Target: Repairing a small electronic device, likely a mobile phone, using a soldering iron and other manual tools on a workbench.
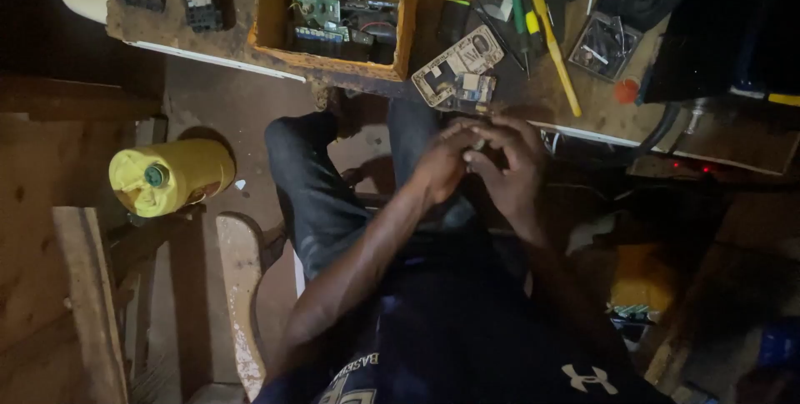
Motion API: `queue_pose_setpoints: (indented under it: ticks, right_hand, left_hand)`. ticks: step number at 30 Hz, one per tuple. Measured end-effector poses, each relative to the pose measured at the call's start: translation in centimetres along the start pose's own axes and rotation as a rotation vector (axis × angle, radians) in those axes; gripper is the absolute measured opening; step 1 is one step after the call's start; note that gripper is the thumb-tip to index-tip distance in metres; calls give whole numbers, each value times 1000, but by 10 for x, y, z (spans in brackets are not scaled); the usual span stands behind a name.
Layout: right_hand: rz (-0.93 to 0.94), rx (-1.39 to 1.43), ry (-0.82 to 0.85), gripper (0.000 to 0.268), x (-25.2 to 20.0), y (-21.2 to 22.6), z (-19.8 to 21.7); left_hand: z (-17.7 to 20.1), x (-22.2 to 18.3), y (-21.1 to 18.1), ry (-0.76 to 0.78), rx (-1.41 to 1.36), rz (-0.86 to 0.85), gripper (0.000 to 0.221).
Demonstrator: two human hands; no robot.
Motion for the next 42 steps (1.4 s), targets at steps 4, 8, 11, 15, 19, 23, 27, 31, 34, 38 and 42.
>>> queue_pose_setpoints:
  ticks: [4, 8, 11, 15, 19, 23, 27, 31, 34, 38, 42]
  right_hand:
    - [43, 145, 88, 41, 14, 7, -1]
    - [129, -2, 124, 21, 37, -23, 3]
    - [226, -54, 158, 27, 69, -1, -1]
    - [428, -343, 225, 37, 84, -16, -19]
    - [482, -437, 281, 42, 88, -37, -31]
    - [323, -307, 339, 34, 88, -44, -30]
    - [324, -276, 300, 22, 84, -49, -25]
    - [340, -257, 279, 15, 83, -46, -24]
    - [332, -229, 232, 13, 81, -41, -20]
    - [366, -182, 172, 7, 82, -14, -15]
    - [398, -182, 175, 9, 73, -19, -18]
  left_hand:
    - [28, 25, 18, -47, 103, 3, 21]
    - [28, 15, 11, -5, 138, 5, 20]
    - [24, 6, -2, -12, 199, -68, 24]
    - [30, 14, -1, -74, 238, -94, 29]
    - [37, 16, -12, -107, 295, -216, 30]
    - [39, 17, -16, -132, 318, -298, 33]
    - [39, 11, -36, -147, 399, -392, 47]
    - [28, 6, -49, -125, 391, -446, 47]
    - [26, 7, -57, -123, 383, -446, 48]
    - [36, 34, -53, -139, 497, -473, 41]
    - [36, 13, -69, -202, 637, -518, 29]
Point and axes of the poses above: each hand's wrist, its own x-axis towards the middle knuckle, its own z-axis out of the back of the hand, y = z × x, the point moved 8 cm from there along x, towards the middle knuckle, and after that the axes turned 11 degrees about -y, right-handed, at the moved point
